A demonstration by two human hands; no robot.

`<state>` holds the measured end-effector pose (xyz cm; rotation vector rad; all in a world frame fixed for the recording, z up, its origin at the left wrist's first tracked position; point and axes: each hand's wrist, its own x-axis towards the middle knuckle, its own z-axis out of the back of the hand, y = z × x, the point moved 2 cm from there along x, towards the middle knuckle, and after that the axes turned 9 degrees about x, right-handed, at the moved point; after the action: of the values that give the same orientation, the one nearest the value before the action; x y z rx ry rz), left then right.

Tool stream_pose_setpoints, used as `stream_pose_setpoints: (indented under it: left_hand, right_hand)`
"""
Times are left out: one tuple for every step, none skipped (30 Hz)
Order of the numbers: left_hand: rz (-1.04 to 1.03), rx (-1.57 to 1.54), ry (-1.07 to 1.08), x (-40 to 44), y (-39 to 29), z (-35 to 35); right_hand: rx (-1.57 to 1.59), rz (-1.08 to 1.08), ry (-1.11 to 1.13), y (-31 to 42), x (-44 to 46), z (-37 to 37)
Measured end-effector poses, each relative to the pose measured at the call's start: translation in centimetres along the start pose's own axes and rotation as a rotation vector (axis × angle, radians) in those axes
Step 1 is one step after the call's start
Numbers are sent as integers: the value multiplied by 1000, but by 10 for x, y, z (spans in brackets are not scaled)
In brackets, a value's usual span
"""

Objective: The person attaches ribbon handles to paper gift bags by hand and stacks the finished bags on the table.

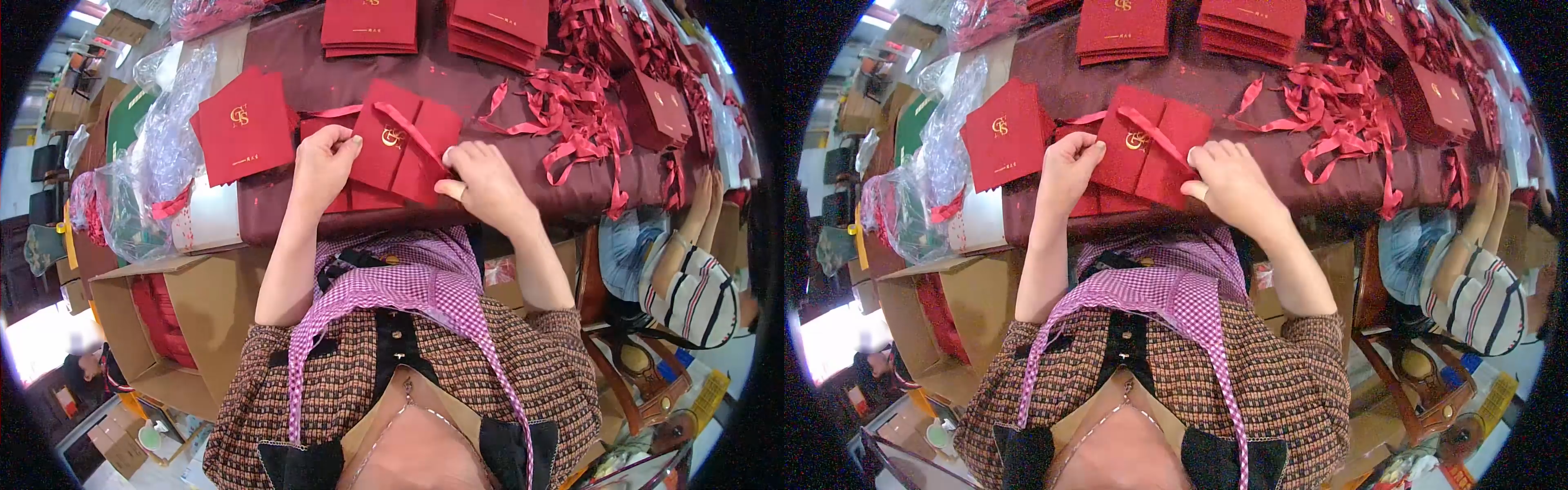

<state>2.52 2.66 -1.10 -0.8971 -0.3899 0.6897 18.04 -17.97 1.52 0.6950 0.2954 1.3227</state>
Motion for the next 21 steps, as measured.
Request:
stream_pose_setpoints:
  left_hand:
    - [9, -26, 2, 1, 2, -1]
    - [10, -24, -1, 1, 3, -2]
    - [3, -39, -10, 2, 3, -2]
    - [-4, -52, -18, 1, 3, -2]
    - [-3, -49, -22, 0, 3, -2]
    - [10, -61, -12, 0, 2, -1]
    - [25, -75, -4, -1, 1, -1]
    - [28, -70, -8, -2, 0, 0]
    - [29, -78, -5, -3, -1, 1]
    - [29, -86, -2, -4, -2, 1]
    - [32, -84, -5, -4, -2, 1]
    - [45, -88, 3, -4, -1, 0]
    - [57, -91, 10, -3, 0, 0]
    - [57, -90, 10, -3, -1, 1]
    - [92, -107, 53, -4, -3, 2]
    - [128, -124, 96, -5, -5, 3]
    - [128, -123, 96, -5, -7, 5]
    - [140, -140, 108, -5, -9, 5]
    - [154, -157, 120, -5, -9, 5]
    - [155, -156, 120, -5, -8, 5]
    - [146, -165, 133, -4, -6, 5]
  right_hand:
    - [23, -24, 28, 0, -2, -4]
    - [99, 2, -5, -3, -4, -6]
    - [170, -29, -78, -5, -4, -3]
    - [243, -61, -150, -7, -5, 1]
    - [418, -202, -192, -9, -7, 5]
    - [646, -270, -275, -17, -10, 4]
    - [692, -385, -247, -3, -7, 22]
    - [761, -393, -257, -8, -8, 27]
    - [934, -335, -288, -11, -8, 29]
    - [1060, -284, -267, -14, -9, 31]
    - [1185, -234, -245, -18, -11, 31]
    - [1394, -140, -184, -18, -9, 32]
    - [1395, -138, -183, -15, -10, 32]
    - [1509, -93, -191, -8, -10, 33]
    - [1623, -48, -200, -3, -9, 34]
    - [1624, -48, -200, -3, -9, 33]
    - [1603, -25, -196, -3, -9, 33]
    - [1582, -3, -193, -4, -9, 32]
    - [1584, -4, -192, -8, -10, 31]
    - [1567, 22, -162, -14, -12, 31]
    - [1549, 47, -131, -18, -12, 31]
